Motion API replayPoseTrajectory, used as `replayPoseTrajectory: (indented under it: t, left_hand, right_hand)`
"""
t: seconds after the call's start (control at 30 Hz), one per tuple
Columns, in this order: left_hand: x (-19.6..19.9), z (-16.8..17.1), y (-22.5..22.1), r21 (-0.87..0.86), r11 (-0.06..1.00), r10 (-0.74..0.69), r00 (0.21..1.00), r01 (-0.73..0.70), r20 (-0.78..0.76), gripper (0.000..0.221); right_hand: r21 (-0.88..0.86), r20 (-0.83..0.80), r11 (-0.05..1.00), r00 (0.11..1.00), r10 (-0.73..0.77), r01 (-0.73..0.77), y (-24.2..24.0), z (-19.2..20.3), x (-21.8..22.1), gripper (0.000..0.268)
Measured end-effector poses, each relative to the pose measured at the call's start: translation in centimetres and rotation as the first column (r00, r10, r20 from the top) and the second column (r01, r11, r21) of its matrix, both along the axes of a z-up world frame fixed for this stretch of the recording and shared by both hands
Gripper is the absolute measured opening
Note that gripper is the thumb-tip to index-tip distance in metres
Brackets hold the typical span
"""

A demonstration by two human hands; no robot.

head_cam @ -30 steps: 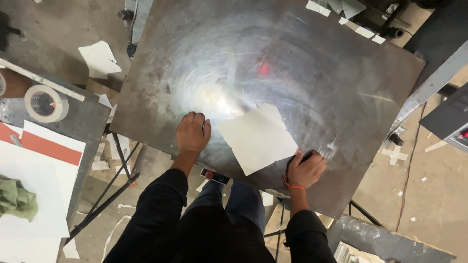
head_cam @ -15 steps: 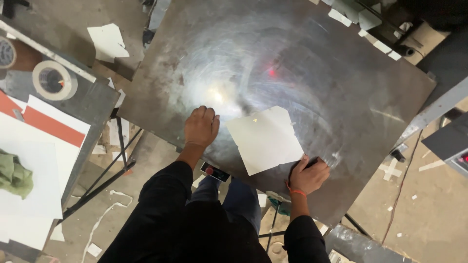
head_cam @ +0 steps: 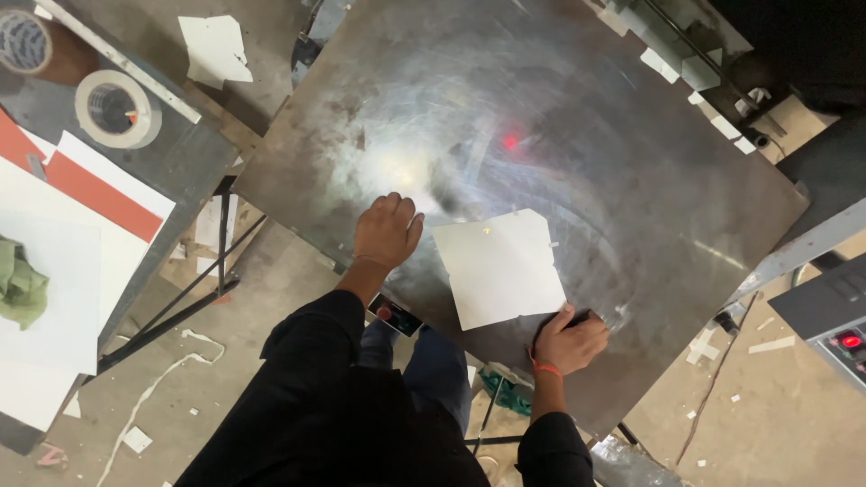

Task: Handling and inspecting paper templates and materials in a workshop environment.

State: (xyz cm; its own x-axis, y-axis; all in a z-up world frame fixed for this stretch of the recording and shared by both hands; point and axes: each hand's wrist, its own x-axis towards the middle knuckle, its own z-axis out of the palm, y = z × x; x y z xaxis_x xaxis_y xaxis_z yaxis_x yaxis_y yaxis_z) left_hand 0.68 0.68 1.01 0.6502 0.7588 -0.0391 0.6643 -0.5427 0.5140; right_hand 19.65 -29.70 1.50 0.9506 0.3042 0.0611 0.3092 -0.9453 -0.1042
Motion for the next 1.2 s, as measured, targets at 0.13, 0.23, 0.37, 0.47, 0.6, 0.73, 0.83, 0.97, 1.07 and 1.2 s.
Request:
replayPoseTrajectory:
  t: [0.13,0.23,0.37,0.47,0.6,0.73,0.83,0.97,1.07,1.2]
  left_hand:
    - [-0.1,-0.4,0.0,0.016,1.0,-0.001,1.0,0.0,0.018,0.018]
    - [-0.2,-0.4,-0.1,0.029,1.0,0.004,0.999,-0.005,0.039,0.017]
    - [-0.2,-0.1,0.0,0.021,1.0,0.012,0.998,-0.013,0.058,0.017]
    - [-0.3,-0.5,0.0,0.015,1.0,0.011,0.999,-0.011,0.051,0.017]
    - [-0.3,-0.7,-0.1,0.003,1.0,0.011,0.998,-0.012,0.056,0.017]
    - [-0.3,-0.7,-0.1,0.01,1.0,0.011,0.998,-0.011,0.059,0.017]
    - [-0.3,-0.5,0.0,0.015,1.0,0.008,0.998,-0.009,0.057,0.016]
    - [-0.2,-0.4,0.0,0.0,1.0,-0.003,0.999,0.003,0.046,0.016]
    - [-0.1,-0.1,0.2,-0.003,1.0,-0.017,0.999,0.017,0.045,0.017]
    - [-0.2,0.1,-0.2,0.059,0.998,-0.034,0.998,0.031,0.05,0.017]
  right_hand:
    - [-0.003,-0.004,1.0,1.0,-0.005,0.005,0.0,0.0,0.0,0.043]
    - [-0.008,0.003,1.0,1.0,0.015,-0.015,-0.2,-0.1,0.0,0.044]
    - [-0.005,-0.004,1.0,1.0,0.003,-0.003,0.0,-0.1,0.0,0.044]
    - [-0.01,-0.017,1.0,1.0,-0.016,0.016,0.0,-0.1,-0.1,0.044]
    - [-0.006,-0.015,1.0,1.0,-0.006,0.006,-0.2,-0.2,0.0,0.043]
    - [-0.026,-0.02,1.0,1.0,0.0,-0.001,-0.5,-0.4,0.0,0.044]
    - [-0.001,-0.059,0.999,0.997,-0.044,0.044,0.3,0.4,-0.2,0.043]
    - [0.011,-0.046,0.999,0.998,-0.044,0.044,-0.1,0.1,-0.1,0.045]
    - [0.034,-0.062,0.998,0.997,-0.048,0.05,-0.4,-0.4,0.1,0.043]
    - [0.039,-0.044,0.998,0.998,-0.042,0.043,-0.8,-0.1,-0.3,0.044]
